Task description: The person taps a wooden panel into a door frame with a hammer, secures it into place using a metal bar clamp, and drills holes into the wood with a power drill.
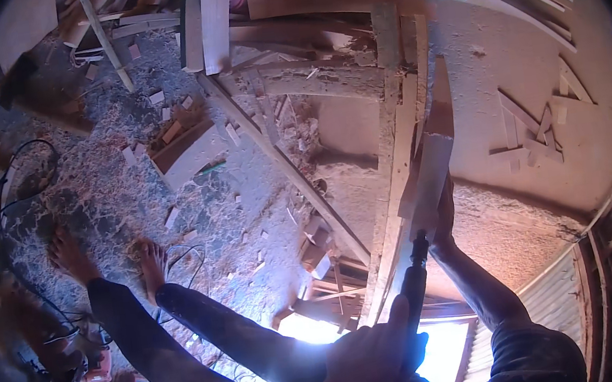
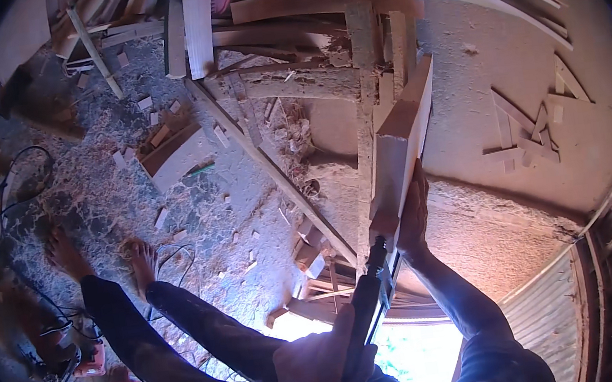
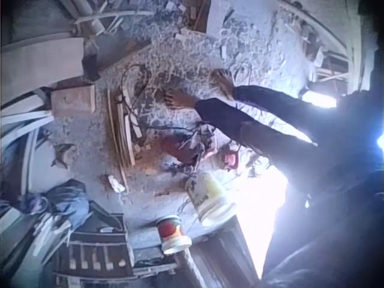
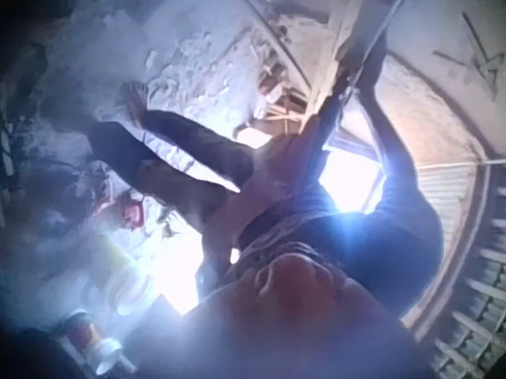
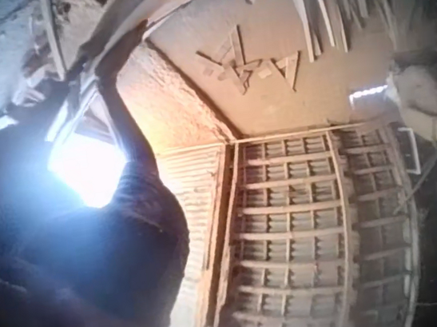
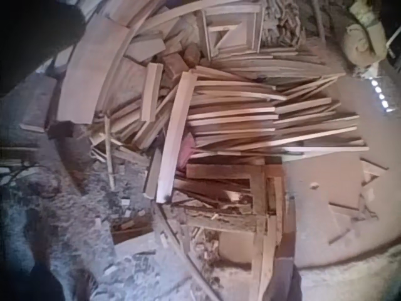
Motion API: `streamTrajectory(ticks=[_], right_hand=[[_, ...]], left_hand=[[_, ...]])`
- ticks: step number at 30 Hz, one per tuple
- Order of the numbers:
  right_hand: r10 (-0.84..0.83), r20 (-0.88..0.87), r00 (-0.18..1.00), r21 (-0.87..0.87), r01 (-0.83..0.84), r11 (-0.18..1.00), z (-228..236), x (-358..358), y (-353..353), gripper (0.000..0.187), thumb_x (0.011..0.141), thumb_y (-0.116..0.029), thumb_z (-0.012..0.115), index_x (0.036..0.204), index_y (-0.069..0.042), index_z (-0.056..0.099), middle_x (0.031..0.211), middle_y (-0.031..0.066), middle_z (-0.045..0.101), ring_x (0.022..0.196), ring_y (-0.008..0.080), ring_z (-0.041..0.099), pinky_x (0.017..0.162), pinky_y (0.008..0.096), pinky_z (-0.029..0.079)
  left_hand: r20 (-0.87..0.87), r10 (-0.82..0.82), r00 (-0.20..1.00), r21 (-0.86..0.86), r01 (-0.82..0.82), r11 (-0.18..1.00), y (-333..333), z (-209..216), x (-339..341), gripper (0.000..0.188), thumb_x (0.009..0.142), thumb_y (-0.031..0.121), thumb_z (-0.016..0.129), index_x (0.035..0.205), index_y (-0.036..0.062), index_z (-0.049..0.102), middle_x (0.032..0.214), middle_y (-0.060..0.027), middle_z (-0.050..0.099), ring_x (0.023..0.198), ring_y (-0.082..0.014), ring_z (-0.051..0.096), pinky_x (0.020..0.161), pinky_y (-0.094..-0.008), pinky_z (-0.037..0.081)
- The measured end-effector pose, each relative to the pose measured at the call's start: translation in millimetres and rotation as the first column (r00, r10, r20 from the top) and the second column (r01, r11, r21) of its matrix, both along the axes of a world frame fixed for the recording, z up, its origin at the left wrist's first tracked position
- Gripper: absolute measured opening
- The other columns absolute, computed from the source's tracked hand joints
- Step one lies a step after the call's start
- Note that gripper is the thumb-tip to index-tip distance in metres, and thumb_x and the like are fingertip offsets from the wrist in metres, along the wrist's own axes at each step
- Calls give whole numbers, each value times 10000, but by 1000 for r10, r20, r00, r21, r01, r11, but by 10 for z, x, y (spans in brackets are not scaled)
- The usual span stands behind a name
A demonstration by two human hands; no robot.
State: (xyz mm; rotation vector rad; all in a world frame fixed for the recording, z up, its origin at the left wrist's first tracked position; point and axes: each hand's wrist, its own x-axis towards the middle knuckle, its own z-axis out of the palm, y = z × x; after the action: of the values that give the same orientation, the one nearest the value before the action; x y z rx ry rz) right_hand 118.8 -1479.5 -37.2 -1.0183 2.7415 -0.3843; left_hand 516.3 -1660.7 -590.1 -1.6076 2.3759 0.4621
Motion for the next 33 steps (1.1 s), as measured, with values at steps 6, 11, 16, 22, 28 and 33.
streamTrajectory(ticks=[6, 11, 16, 22, 28, 33], right_hand=[[538, -339, 771, 430, -382, 818, 58, 28, -119, 557, 1028, -251, 460, 1442, 95, 320, 1496, 321, 331, 1359, 459, 383, 1118, 486, 340], [567, -317, 760, 441, -411, 798, 60, 116, -258, 637, 1014, -337, 485, 1438, 110, 323, 1505, 316, 321, 1363, 454, 376, 1123, 481, 329], [296, -261, 919, 304, -212, 929, 70, 6, 3, 773, 963, -446, 542, 1446, 114, 315, 1509, 306, 319, 1366, 444, 371, 1115, 480, 328], [153, -182, 971, 256, -103, 961, 111, 50, 68, 737, 983, -429, 497, 1453, 109, 315, 1512, 275, 331, 1386, 408, 347, 1128, 461, 309], [188, -332, 924, 254, -104, 962, -17, 14, -72, 522, 1060, -266, 293, 1439, 89, 342, 1515, 283, 319, 1394, 429, 308, 1153, 483, 250], [123, -375, 919, 204, -48, 978, -54, 71, -224, 501, 1035, -224, 360, 1431, 83, 346, 1500, 300, 314, 1389, 464, 297, 1156, 517, 238]], left_hand=[[189, 123, 974, -33, -118, 992, -21, -427, 3, 358, 1001, 206, 426, 1356, 182, 466, 1348, -46, 586, 1215, -284, 574, 1025, -468, 451], [145, 103, 984, -87, -91, 992, 41, -569, 120, 347, 1010, 220, 409, 1350, 196, 474, 1335, -36, 599, 1213, -275, 579, 1013, -461, 462], [191, 131, 973, -77, -118, 990, 1, -510, 61, 348, 1016, 221, 402, 1353, 193, 484, 1339, -24, 596, 1216, -272, 576, 1002, -439, 474], [-225, 98, 969, 9, -98, 995, 75, 479, -186, 436, 933, 182, 551, 1353, 80, 492, 1160, -72, 609, 1019, -238, 594, 869, -392, 490], [-888, 456, 60, 426, 479, 768, 381, 4409, -874, 530, 830, 138, 672, 1314, -32, 537, 835, -85, 634, 664, -223, 615, 620, -349, 506], [-753, 528, 394, 655, 524, 544, 316, 5106, -955, 503, 870, 110, 665, 1332, -39, 535, 796, -109, 667, 640, -135, 623, 601, -287, 503]])
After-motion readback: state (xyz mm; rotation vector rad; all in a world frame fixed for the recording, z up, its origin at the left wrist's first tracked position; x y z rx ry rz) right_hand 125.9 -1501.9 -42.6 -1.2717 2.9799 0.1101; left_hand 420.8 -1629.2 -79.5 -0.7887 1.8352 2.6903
